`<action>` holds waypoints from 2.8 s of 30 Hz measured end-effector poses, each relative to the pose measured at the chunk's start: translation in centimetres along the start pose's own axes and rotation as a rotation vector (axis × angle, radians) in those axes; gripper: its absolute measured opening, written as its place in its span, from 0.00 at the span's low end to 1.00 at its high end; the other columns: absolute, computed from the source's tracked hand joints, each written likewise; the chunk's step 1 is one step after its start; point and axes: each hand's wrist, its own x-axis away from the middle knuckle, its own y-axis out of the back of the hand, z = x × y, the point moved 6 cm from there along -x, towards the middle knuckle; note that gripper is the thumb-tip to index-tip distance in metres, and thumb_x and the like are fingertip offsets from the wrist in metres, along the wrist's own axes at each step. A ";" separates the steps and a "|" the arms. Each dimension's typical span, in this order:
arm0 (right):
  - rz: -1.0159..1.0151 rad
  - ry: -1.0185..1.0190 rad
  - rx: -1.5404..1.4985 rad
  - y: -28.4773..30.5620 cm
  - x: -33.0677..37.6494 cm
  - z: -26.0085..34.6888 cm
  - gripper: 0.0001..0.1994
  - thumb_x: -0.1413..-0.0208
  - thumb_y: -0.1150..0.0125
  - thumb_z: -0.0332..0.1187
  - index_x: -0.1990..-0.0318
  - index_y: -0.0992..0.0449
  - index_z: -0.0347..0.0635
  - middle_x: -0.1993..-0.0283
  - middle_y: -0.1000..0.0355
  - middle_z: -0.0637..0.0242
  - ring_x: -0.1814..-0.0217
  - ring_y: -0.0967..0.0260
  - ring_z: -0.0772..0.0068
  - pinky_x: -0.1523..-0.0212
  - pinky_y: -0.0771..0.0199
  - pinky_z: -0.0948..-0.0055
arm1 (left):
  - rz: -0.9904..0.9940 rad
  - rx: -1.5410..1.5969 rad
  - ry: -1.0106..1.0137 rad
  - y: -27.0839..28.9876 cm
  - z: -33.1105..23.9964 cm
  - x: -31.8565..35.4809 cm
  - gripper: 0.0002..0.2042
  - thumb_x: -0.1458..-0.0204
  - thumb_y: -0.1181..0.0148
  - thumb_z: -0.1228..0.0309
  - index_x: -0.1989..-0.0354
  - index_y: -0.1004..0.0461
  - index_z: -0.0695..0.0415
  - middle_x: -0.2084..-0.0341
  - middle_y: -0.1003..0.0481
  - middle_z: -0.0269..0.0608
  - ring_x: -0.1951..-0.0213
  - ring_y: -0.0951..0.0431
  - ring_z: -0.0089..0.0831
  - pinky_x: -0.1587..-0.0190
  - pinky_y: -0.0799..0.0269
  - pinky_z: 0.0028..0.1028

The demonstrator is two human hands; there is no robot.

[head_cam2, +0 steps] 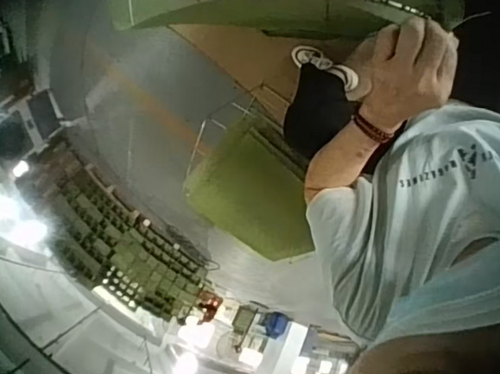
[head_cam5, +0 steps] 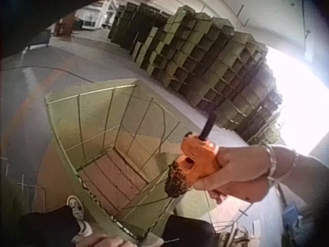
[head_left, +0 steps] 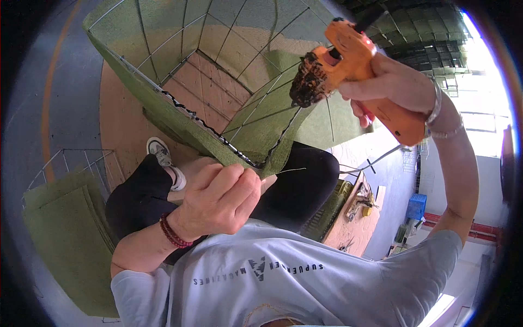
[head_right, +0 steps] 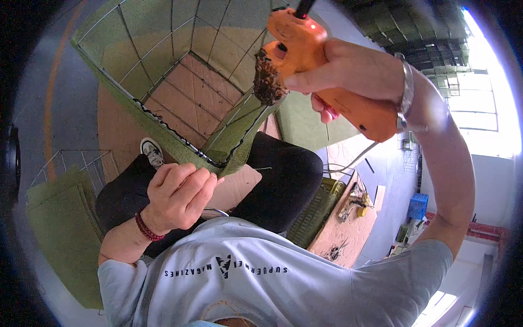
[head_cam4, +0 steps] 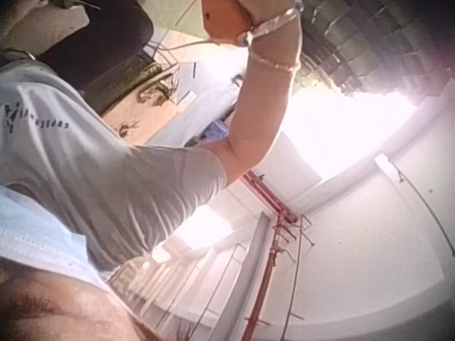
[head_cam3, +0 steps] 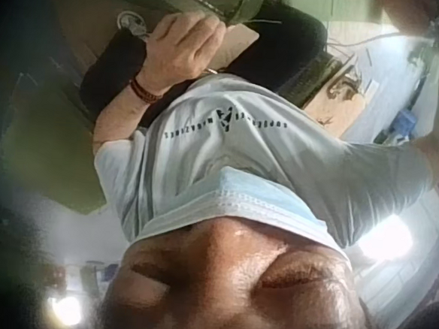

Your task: Applying hot glue to green foam covers and wrapping them around a wire mesh frame to assemble industrial cushions.

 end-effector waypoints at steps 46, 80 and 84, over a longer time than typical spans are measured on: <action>-0.032 -0.011 -0.093 0.2 1.7 -2.3 0.17 0.43 0.37 0.37 0.56 0.33 0.33 0.68 0.32 0.63 0.75 0.29 0.74 0.76 0.23 0.73 | 0.014 0.047 0.019 -0.1 0.2 0.2 0.07 0.52 0.35 0.72 0.76 0.25 0.62 0.72 0.29 0.37 0.65 0.29 0.31 0.67 0.32 0.29; -0.273 0.206 -0.601 -3.0 6.1 -7.5 0.15 0.44 0.37 0.33 0.55 0.31 0.31 0.71 0.30 0.61 0.72 0.29 0.70 0.70 0.26 0.71 | 0.029 0.032 0.015 0.0 0.2 0.4 0.10 0.58 0.33 0.69 0.69 0.24 0.60 0.69 0.26 0.37 0.63 0.27 0.33 0.67 0.34 0.31; -0.250 0.200 -0.597 -2.6 5.8 -8.3 0.15 0.44 0.37 0.32 0.55 0.30 0.31 0.70 0.30 0.61 0.71 0.28 0.70 0.70 0.26 0.71 | 0.061 0.042 0.024 -0.1 0.3 0.5 0.12 0.62 0.35 0.71 0.66 0.22 0.60 0.66 0.24 0.38 0.63 0.26 0.35 0.66 0.31 0.32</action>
